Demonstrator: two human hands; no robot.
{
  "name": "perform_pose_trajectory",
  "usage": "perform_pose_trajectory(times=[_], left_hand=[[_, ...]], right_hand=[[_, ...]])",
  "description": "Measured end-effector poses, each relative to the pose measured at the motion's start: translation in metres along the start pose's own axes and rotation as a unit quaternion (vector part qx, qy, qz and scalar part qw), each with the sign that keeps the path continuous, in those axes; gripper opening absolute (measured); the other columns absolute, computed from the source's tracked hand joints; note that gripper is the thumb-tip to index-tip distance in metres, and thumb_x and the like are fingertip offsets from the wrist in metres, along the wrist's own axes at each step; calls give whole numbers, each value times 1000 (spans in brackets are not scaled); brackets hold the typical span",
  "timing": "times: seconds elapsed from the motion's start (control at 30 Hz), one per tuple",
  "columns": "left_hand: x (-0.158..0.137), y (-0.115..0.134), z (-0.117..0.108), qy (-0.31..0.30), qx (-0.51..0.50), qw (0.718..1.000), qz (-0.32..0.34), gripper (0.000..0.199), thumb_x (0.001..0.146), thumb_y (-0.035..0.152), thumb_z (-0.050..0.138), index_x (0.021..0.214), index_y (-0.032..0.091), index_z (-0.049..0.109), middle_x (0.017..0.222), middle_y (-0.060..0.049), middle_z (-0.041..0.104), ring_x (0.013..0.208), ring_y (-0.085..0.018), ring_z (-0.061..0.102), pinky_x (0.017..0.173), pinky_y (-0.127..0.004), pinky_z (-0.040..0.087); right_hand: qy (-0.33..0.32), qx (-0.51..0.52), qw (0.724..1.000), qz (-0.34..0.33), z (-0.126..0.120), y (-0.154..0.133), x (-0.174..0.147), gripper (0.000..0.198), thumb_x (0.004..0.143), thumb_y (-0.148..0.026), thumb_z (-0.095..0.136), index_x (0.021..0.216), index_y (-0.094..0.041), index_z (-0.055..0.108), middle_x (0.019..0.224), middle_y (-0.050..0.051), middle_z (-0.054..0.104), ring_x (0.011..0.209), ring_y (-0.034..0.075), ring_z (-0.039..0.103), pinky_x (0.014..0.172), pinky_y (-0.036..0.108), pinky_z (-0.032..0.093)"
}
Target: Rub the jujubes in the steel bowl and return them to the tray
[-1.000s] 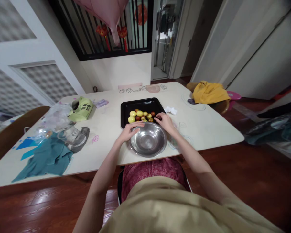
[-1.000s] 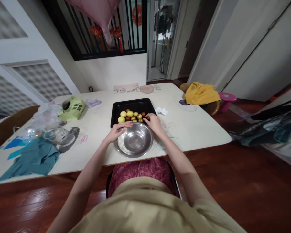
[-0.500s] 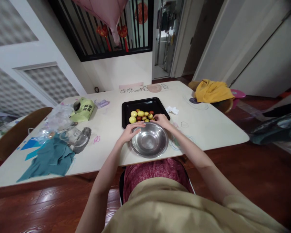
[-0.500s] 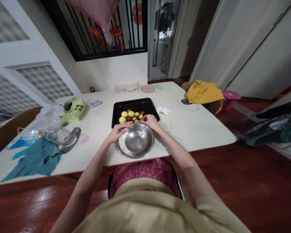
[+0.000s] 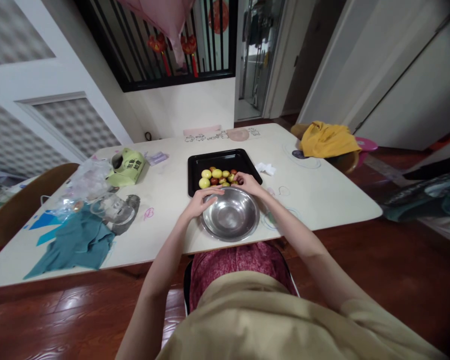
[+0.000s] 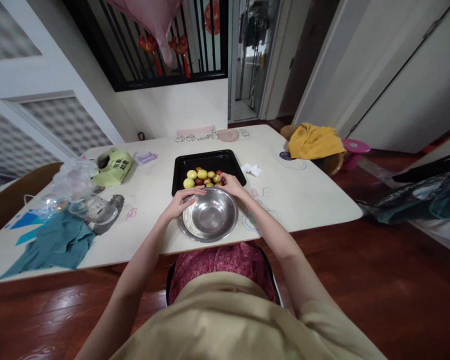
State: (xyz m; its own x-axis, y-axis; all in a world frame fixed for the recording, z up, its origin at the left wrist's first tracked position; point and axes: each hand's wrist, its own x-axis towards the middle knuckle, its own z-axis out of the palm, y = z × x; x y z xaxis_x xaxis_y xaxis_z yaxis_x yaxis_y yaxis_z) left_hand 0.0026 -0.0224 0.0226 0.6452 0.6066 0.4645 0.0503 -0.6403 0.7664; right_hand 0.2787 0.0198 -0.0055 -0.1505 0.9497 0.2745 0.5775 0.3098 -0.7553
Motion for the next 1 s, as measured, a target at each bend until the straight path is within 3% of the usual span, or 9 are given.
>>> perform_pose_trajectory(times=[0.17, 0.3, 0.37, 0.57, 0.8, 1.0], left_hand=[[0, -1, 1, 3, 2, 1000, 0, 33, 104, 43, 64, 120, 19, 80, 130, -16, 77, 143, -36, 61, 122, -60, 46], [-1, -2, 1, 1, 1, 1000, 4, 32, 105, 40, 63, 121, 19, 79, 131, -15, 77, 144, -34, 61, 123, -59, 46], [-1, -3, 1, -1, -1, 1000, 6, 31, 105, 39, 63, 122, 19, 79, 131, -15, 77, 144, -34, 60, 124, -58, 46], [-1, -7, 1, -3, -2, 1000, 3, 31, 104, 39, 64, 122, 20, 79, 131, -15, 77, 144, -34, 60, 123, -58, 46], [-1, -3, 1, -2, -4, 1000, 0, 30, 103, 39, 66, 122, 20, 79, 131, -15, 77, 145, -34, 60, 123, -58, 45], [-1, -4, 2, 0, -5, 1000, 0, 30, 103, 39, 66, 121, 20, 79, 131, -15, 77, 144, -34, 60, 123, -58, 45]], right_hand=[[18, 38, 999, -24, -7, -6, -5, 23, 79, -34, 72, 97, -20, 65, 98, 6, 75, 86, 21, 69, 76, 33, 56], [77, 73, 986, -129, -22, -22, -27, 31, 87, -30, 67, 117, -21, 69, 118, 10, 73, 105, 25, 69, 84, 38, 59], [76, 72, 978, -181, -27, -34, -44, 32, 92, -29, 67, 123, -24, 71, 123, 10, 69, 114, 25, 67, 91, 41, 60], [-55, 41, 969, -238, -27, -63, -88, 27, 101, -28, 63, 128, -28, 69, 128, 9, 62, 124, 26, 63, 110, 48, 53], [-168, -74, 955, -232, -26, -68, -89, 20, 98, -17, 61, 116, -24, 65, 123, 10, 61, 106, 25, 66, 94, 40, 58], [-219, -148, 944, -195, -24, -70, -86, 20, 91, -8, 66, 105, -22, 63, 116, 7, 62, 96, 22, 65, 84, 35, 55]])
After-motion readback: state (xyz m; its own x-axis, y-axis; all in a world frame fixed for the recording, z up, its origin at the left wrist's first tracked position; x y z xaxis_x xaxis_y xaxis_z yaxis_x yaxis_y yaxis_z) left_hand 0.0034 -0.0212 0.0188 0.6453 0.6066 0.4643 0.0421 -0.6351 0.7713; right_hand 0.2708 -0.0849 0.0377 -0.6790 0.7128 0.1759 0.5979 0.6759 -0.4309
